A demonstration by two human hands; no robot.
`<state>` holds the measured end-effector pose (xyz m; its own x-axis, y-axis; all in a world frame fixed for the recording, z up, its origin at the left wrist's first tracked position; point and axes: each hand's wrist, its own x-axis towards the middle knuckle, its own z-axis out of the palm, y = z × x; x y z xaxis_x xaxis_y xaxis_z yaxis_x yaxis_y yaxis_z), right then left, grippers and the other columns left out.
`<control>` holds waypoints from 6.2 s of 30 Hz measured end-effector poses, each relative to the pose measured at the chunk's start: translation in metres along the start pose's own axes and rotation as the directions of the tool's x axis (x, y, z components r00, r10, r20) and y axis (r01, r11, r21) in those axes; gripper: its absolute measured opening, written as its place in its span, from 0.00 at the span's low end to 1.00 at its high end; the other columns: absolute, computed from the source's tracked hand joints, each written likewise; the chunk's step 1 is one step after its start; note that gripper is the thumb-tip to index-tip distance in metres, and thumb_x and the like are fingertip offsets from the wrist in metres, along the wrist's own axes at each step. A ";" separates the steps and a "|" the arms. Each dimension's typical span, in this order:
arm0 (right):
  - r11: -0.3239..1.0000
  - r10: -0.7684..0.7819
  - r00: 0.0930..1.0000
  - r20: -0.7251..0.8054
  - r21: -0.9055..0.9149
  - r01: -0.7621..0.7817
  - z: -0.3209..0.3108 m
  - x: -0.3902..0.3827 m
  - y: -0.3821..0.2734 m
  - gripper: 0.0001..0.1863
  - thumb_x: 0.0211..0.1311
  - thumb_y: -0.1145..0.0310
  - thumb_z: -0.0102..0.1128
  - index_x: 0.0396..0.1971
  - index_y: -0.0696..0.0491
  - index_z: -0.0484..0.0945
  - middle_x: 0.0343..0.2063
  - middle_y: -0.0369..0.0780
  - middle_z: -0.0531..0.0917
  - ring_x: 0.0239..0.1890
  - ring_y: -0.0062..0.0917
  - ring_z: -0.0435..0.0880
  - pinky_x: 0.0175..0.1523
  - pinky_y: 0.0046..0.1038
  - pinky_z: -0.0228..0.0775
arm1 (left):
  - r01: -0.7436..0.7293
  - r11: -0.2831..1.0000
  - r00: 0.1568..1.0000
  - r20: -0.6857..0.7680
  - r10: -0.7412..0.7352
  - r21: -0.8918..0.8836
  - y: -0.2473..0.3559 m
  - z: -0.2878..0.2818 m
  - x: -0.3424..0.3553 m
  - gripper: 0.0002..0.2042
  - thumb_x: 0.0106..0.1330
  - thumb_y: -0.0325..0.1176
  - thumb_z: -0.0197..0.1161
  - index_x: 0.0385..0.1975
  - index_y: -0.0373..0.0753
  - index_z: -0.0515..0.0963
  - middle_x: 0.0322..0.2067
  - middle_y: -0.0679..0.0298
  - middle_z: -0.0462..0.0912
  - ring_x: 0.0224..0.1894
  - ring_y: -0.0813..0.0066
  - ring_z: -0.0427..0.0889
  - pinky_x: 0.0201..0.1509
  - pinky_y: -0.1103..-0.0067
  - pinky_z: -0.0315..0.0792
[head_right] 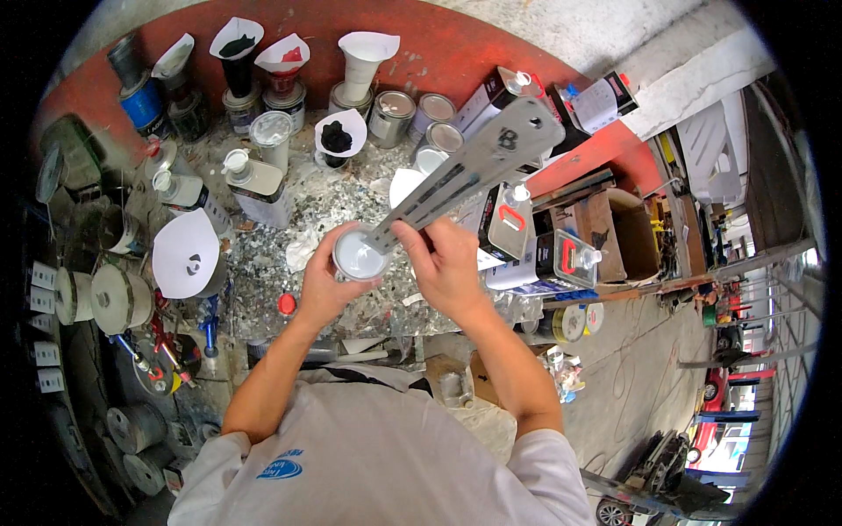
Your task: The person retrieves a small container and a bottle of liquid from a shelf, pours the liquid into the container, and stirs the mixture with a metal ruler. They then add a second liquid from a metal can and continue stirring the contents.
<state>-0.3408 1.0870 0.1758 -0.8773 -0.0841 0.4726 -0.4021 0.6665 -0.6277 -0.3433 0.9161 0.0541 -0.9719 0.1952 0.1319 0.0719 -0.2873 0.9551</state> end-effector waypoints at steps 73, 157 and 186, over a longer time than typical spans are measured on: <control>0.730 0.555 0.206 -0.806 0.354 -0.585 -0.122 -0.157 0.245 0.53 0.49 0.59 0.77 0.69 0.67 0.55 0.64 0.58 0.66 0.67 0.48 0.67 0.71 0.41 0.58 | 0.196 0.980 0.963 0.183 -0.199 0.033 -0.008 0.073 -0.010 0.48 0.40 0.22 0.79 0.68 0.37 0.63 0.60 0.57 0.76 0.62 0.64 0.75 0.69 0.69 0.68; 0.920 0.231 0.911 0.341 -0.381 -0.090 -0.167 -0.102 0.033 0.66 0.23 0.64 0.81 0.73 0.57 0.58 0.60 0.48 0.71 0.62 0.43 0.72 0.66 0.39 0.65 | -0.018 0.994 0.998 -0.051 0.024 0.112 -0.054 0.071 -0.032 0.42 0.47 0.20 0.78 0.65 0.36 0.63 0.58 0.60 0.70 0.60 0.70 0.74 0.65 0.74 0.70; 0.896 0.297 0.863 0.408 -0.432 -0.104 -0.164 -0.077 0.019 0.65 0.26 0.64 0.82 0.74 0.54 0.58 0.60 0.50 0.71 0.62 0.45 0.72 0.66 0.41 0.66 | 0.018 0.996 0.999 -0.050 -0.014 0.089 -0.061 0.070 -0.028 0.40 0.47 0.22 0.79 0.63 0.36 0.65 0.56 0.59 0.73 0.59 0.68 0.75 0.65 0.73 0.69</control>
<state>-0.2377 1.2277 0.2295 -0.9837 -0.1771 -0.0309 -0.1558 0.9257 -0.3448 -0.3044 0.9938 0.0104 -0.9828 0.1517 0.1054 0.0741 -0.1990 0.9772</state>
